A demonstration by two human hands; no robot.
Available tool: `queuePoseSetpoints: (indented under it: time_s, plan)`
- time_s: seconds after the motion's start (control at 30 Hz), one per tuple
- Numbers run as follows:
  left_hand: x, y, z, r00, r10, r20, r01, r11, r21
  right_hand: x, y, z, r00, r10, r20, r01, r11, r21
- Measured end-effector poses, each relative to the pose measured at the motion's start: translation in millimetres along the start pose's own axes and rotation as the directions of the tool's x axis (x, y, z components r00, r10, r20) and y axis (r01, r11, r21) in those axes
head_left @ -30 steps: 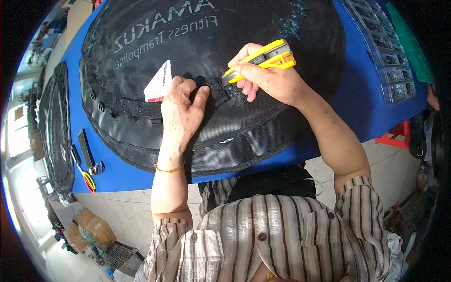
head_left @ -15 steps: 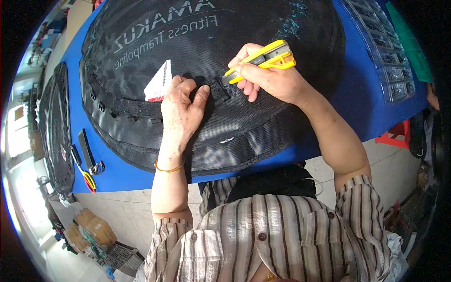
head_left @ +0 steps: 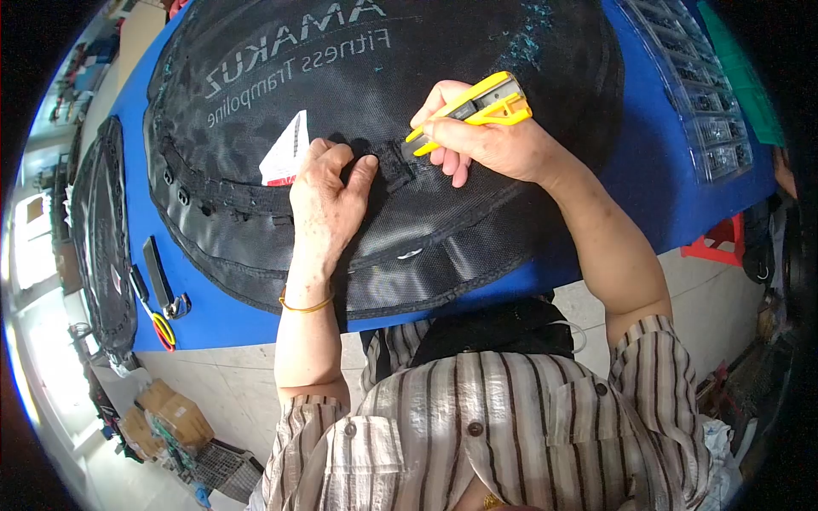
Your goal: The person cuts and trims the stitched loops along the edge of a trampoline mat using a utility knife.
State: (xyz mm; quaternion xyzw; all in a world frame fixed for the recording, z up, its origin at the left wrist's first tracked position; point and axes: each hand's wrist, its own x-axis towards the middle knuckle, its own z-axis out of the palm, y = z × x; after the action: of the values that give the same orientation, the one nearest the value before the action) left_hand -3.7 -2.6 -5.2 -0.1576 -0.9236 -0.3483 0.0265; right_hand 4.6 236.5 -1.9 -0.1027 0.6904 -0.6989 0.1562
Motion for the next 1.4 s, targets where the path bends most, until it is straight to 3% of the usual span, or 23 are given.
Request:
queuePoseSetpoints:
  time_s: [0.5,0.77,1.0,1.07,1.1,1.17,1.27,1.4]
  plan:
    - [-2.4,1.1,-6.1,0.999,-0.011,0.044,0.013,0.999,-0.035,0.5,-4.6,3.2,1.000,0.027,0.007,-0.027,0.999,-0.037]
    - [-1.8,0.6,-5.3,1.000,-0.013,0.023,0.014,1.000,-0.011,-4.1,-10.0,-1.3,0.997,0.064,0.042,-0.058,0.988,-0.146]
    - [-4.1,3.2,-9.0,1.000,-0.003,0.005,0.003,1.000,0.015,-1.1,-5.2,-7.1,1.000,0.018,0.012,-0.016,0.996,-0.091]
    - [-3.9,1.9,-11.0,0.965,0.245,-0.090,-0.251,0.966,-0.066,-0.6,-5.3,-8.4,1.000,0.025,-0.002,-0.025,0.997,-0.076]
    - [-5.0,4.0,-12.7,0.964,0.256,-0.065,-0.262,0.960,-0.099,-0.1,-4.5,-9.0,1.000,0.024,-0.003,-0.024,0.997,-0.077]
    - [-1.2,7.9,-17.1,0.869,0.492,-0.051,-0.495,0.867,-0.061,0.9,-1.8,-9.7,1.000,0.011,-0.003,-0.011,0.998,-0.061]
    - [-7.6,15.3,-14.4,0.909,0.396,0.128,-0.390,0.918,-0.068,1.6,-1.6,-10.4,1.000,0.008,-0.023,-0.010,0.997,-0.071]
    - [-4.0,6.8,-10.7,0.893,0.435,0.112,-0.435,0.900,-0.030,1.6,-3.6,-10.4,1.000,0.021,-0.008,-0.021,0.999,-0.036]
